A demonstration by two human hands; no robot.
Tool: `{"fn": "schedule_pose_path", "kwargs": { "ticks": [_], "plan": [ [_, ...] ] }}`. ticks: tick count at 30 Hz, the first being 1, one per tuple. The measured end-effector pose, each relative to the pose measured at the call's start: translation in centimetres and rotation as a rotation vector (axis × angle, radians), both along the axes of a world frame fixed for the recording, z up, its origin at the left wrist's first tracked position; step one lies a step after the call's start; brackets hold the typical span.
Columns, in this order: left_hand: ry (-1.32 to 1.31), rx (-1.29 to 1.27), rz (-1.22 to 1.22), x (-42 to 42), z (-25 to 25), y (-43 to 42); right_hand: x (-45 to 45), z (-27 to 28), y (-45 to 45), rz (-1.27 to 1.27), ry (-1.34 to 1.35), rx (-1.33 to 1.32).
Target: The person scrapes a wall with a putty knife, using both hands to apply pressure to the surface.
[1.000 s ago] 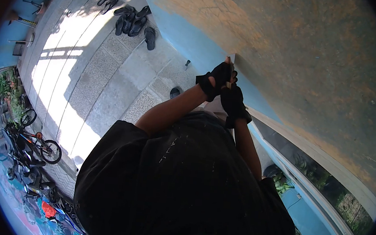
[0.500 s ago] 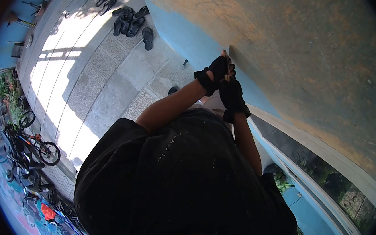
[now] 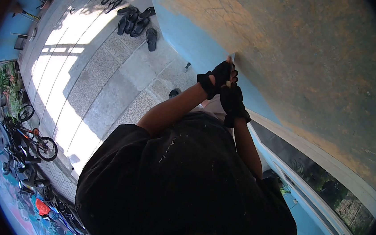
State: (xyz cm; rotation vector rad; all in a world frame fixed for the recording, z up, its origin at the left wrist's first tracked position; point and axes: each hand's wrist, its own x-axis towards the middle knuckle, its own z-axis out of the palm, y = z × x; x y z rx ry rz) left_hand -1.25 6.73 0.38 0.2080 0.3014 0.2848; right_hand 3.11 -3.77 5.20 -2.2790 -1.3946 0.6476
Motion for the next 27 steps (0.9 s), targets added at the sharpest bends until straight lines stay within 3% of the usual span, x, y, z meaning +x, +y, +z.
{"fn": "schedule_pose_path", "kwargs": {
  "ticks": [1,3,5,7,11,14,17,21,23,25,27],
  "plan": [
    [-0.004,0.003,-0.001,0.0,-0.4,0.7,-0.2,0.1,0.6,-0.113,0.076,-0.01],
    [0.042,-0.106,0.097,-0.2,-1.3,2.3,-0.4,-0.2,2.9,-0.125,0.114,-0.043],
    [0.05,-0.03,0.107,-0.2,-2.3,2.7,-0.3,-0.2,3.0,-0.133,0.153,-0.078],
    [-0.026,-0.146,0.066,-0.3,-1.7,1.9,-0.3,0.3,2.1,-0.096,0.195,-0.066],
    [0.055,-0.006,0.054,0.8,-1.1,0.1,-0.6,2.3,0.7,-0.03,0.094,-0.056],
    [-0.034,-0.135,0.043,0.0,-2.0,1.3,-1.0,1.3,1.8,-0.222,0.181,-0.088],
    [0.009,-0.133,0.06,-0.1,-2.8,2.3,-0.9,0.5,2.5,-0.196,0.151,-0.096],
    [-0.001,-0.128,-0.025,-0.2,0.9,0.0,-0.1,3.0,0.6,-0.102,0.164,-0.109],
    [0.045,-0.076,-0.027,-0.1,1.7,0.2,0.3,2.4,0.0,-0.263,0.201,-0.198],
    [-0.044,-0.117,-0.01,-0.1,0.6,0.0,0.6,1.5,0.4,-0.245,0.166,-0.219],
    [0.045,-0.051,0.02,0.2,-0.1,1.2,0.4,-1.0,1.1,-0.321,0.318,-0.197]
  ]
}}
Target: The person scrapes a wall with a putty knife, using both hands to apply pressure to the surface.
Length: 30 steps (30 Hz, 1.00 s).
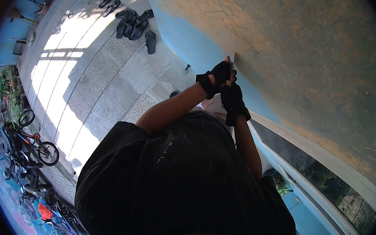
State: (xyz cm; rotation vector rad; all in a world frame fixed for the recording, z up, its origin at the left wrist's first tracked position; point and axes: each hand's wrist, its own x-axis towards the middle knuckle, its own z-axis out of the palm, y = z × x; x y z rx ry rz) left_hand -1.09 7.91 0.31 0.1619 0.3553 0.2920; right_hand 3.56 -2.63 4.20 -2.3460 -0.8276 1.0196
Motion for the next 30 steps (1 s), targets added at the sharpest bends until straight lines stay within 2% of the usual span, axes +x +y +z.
{"fn": "schedule_pose_path", "kwargs": {
  "ticks": [4,6,8,10,12,13,14,15,18,20,22,25,27,30],
  "plan": [
    [0.337,0.034,0.177,-0.8,-1.2,4.5,0.3,-2.8,5.5,0.032,0.114,0.022],
    [0.3,0.059,0.13,-1.9,-1.6,5.5,0.1,-2.3,6.0,0.07,0.12,0.036],
    [0.364,0.036,0.083,-2.7,-0.4,5.2,-0.6,0.3,5.1,-0.027,0.35,0.098],
    [0.367,0.056,0.027,-3.2,-1.4,4.5,-0.6,1.2,2.5,0.013,0.286,0.122],
    [0.214,0.063,-0.097,-4.3,-2.4,3.6,-0.1,1.6,-0.9,0.031,0.349,0.303],
    [0.24,0.059,-0.139,-5.1,-3.8,3.2,0.1,2.9,-2.5,-0.05,0.47,0.278],
    [0.255,0.101,-0.129,-6.2,-3.0,2.5,0.4,4.3,-3.6,-0.127,0.592,0.25],
    [0.324,0.117,-0.124,-7.0,-2.0,1.9,1.2,4.5,-4.2,-0.147,0.594,0.23],
    [0.444,0.15,-0.115,-8.5,-1.5,1.2,3.9,3.7,-3.3,-0.126,0.606,0.146],
    [0.486,0.161,-0.11,-8.8,-1.5,0.8,3.5,3.1,-0.3,-0.11,0.705,0.189],
    [0.563,0.19,-0.158,-9.3,-1.5,0.7,2.2,0.0,3.2,-0.137,0.78,0.17],
    [0.492,0.143,-0.057,-10.8,-2.2,0.0,-3.3,0.4,6.4,-0.156,0.694,0.159],
    [0.547,0.167,-0.005,-12.4,-2.0,-0.2,-5.1,0.1,6.5,0.003,0.494,0.258],
    [0.574,0.172,0.045,-14.4,-1.6,0.1,-6.4,-0.3,4.6,0.047,0.411,0.354]
  ]
}}
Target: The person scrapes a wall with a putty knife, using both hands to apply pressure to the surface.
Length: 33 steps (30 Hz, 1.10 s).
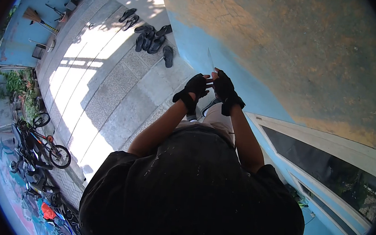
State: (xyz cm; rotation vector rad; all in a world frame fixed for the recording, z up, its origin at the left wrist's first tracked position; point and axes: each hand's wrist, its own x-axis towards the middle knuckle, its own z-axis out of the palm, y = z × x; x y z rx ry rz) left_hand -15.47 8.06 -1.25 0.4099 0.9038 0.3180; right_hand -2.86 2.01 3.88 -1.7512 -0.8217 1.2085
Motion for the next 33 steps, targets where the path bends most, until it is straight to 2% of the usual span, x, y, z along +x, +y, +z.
{"fn": "schedule_pose_path", "kwargs": {
  "ticks": [1,2,4,6,12,15,16,18,19,20,22,26,28,29,31,33],
  "plan": [
    [0.04,0.095,-0.005,-0.7,0.2,-0.4,0.5,-0.9,-0.4,0.098,-0.241,-0.05],
    [0.08,0.19,-0.008,-1.3,0.5,-0.7,0.8,-1.8,-1.2,0.101,-0.242,-0.047],
    [0.09,0.188,-0.01,-1.8,0.7,-0.8,0.2,1.1,-3.3,0.025,-0.209,0.011],
    [0.143,0.232,-0.018,-2.0,0.9,-1.3,0.6,1.7,-4.8,0.059,-0.288,0.026],
    [0.046,0.246,-0.031,-0.8,2.1,-2.9,0.7,1.0,-7.1,0.12,-0.24,-0.013],
    [-0.027,0.228,-0.019,0.6,2.6,-3.9,0.1,0.7,-8.0,0.17,-0.385,0.179],
    [-0.025,0.227,-0.028,1.4,1.2,-4.3,0.1,0.8,-8.3,0.161,-0.383,0.177],
    [0.09,0.447,-0.137,3.5,-1.0,-4.7,0.5,1.0,-9.0,0.265,-0.503,0.091],
    [0.042,0.496,-0.16,4.1,-1.6,-5.0,0.6,-0.1,-9.5,0.239,-0.504,0.189],
    [0.045,0.49,-0.174,4.6,-2.2,-6.0,0.9,-0.7,-10.4,0.227,-0.498,0.18],
    [-0.052,0.483,-0.038,6.0,-0.4,-8.2,1.1,1.1,-11.9,0.071,-0.539,0.376],
    [-0.076,0.642,-0.138,8.1,-2.1,-10.0,3.1,1.3,-14.3,0.067,-0.538,0.266],
    [-0.011,0.671,-0.159,8.2,-2.0,-11.3,3.9,0.6,-15.1,0.09,-0.605,0.439],
    [-0.008,0.675,-0.157,8.6,-2.1,-11.7,4.5,0.3,-15.6,0.092,-0.603,0.444],
    [-0.003,0.674,-0.134,9.0,-1.2,-12.4,5.1,0.9,-16.1,0.09,-0.315,0.183],
    [-0.077,0.609,-0.161,8.1,1.5,-13.0,5.9,1.2,-16.3,0.086,-0.302,0.186]
  ]
}}
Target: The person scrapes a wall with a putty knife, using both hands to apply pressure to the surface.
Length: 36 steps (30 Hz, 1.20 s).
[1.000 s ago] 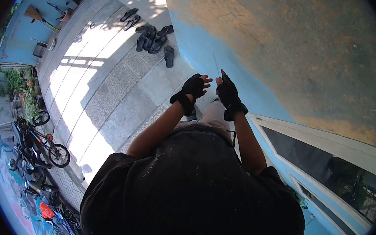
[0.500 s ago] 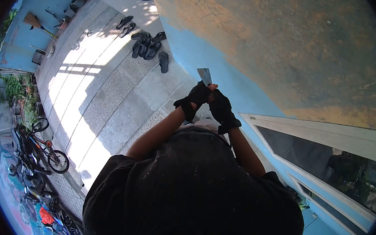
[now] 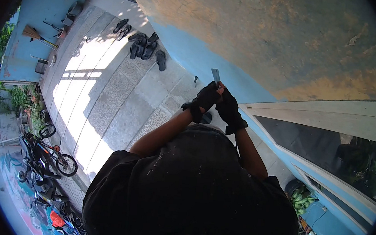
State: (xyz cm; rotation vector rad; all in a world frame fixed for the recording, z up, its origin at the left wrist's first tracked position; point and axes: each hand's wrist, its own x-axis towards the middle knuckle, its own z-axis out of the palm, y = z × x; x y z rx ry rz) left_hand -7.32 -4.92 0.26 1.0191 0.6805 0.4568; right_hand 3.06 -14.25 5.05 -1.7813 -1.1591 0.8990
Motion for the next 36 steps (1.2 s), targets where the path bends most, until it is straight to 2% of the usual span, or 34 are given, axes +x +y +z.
{"fn": "schedule_pose_path", "kwargs": {
  "ticks": [1,3,5,8,9,11,12,14,15,16,17,18,20,23,25,27,28,29,30,33,35,36],
  "plan": [
    [-0.064,-0.077,-0.049,-0.3,1.2,-0.4,0.3,0.3,0.0,-0.003,0.005,-0.003],
    [-0.061,0.008,-0.024,0.5,2.5,-1.0,0.8,0.8,-0.4,-0.013,0.018,-0.071],
    [-0.009,0.239,-0.074,1.1,4.9,-1.3,1.0,0.8,-0.7,-0.123,-0.187,0.231],
    [-0.006,0.214,-0.088,2.9,2.7,-1.6,1.8,2.8,-2.0,-0.138,-0.088,0.142],
    [-0.008,0.211,-0.093,3.4,3.3,-1.4,2.2,3.2,-2.5,-0.143,-0.09,0.138],
    [0.133,0.023,-0.273,4.4,5.3,-1.1,3.1,3.7,-3.2,-0.166,-0.071,-0.003],
    [0.132,0.018,-0.274,4.8,4.7,-1.1,3.4,3.4,-3.3,-0.174,0.051,0.105],
    [-0.459,-0.484,-0.469,5.6,3.4,-1.0,4.4,3.4,-3.9,-0.198,0.123,0.117],
    [-0.46,-0.485,-0.467,6.1,3.6,-0.8,4.7,4.0,-4.0,-0.224,0.2,0.133],
    [-0.443,-0.379,-0.495,6.8,3.8,-0.6,5.0,4.5,-4.1,-0.249,0.408,0.061],
    [-0.425,-0.277,-0.522,7.4,3.9,-0.8,5.1,4.9,-4.2,-0.25,0.409,0.056],
    [-0.427,-0.282,-0.522,8.1,4.0,-1.2,5.2,5.3,-4.1,-0.243,0.442,0.018],
    [-0.528,-0.88,-0.308,9.4,4.3,-2.2,5.2,5.4,-4.0,-0.239,0.47,-0.03],
    [-0.476,-0.857,-0.181,10.3,2.0,-2.2,4.8,5.2,-3.7,-0.279,0.497,-0.024],
    [-0.477,-0.834,-0.178,10.6,0.8,-1.9,5.1,4.6,-4.0,-0.209,0.871,-0.025],
    [-0.478,-0.816,-0.172,10.8,0.2,-2.0,5.3,4.5,-4.1,-0.211,0.926,-0.026],
    [-0.45,-0.694,-0.195,10.9,0.3,-1.9,5.4,4.5,-4.1,-0.215,0.984,-0.013],
    [-0.422,-0.571,-0.217,11.1,0.5,-1.9,5.5,4.4,-3.9,-0.213,0.976,-0.025],
    [-0.433,-0.578,-0.21,11.3,1.0,-1.8,5.5,4.2,-3.7,-0.25,0.924,-0.025],
    [-0.433,-0.667,-0.16,11.6,2.4,-1.6,6.1,4.1,-2.9,-0.307,0.791,-0.094],
    [-0.528,-0.787,-0.157,11.7,2.8,-1.4,6.6,3.2,-2.5,-0.326,0.711,-0.162],
    [-0.539,-0.791,-0.151,12.0,2.5,-1.2,6.8,1.4,-2.6,-0.35,0.458,-0.137]
  ]
}}
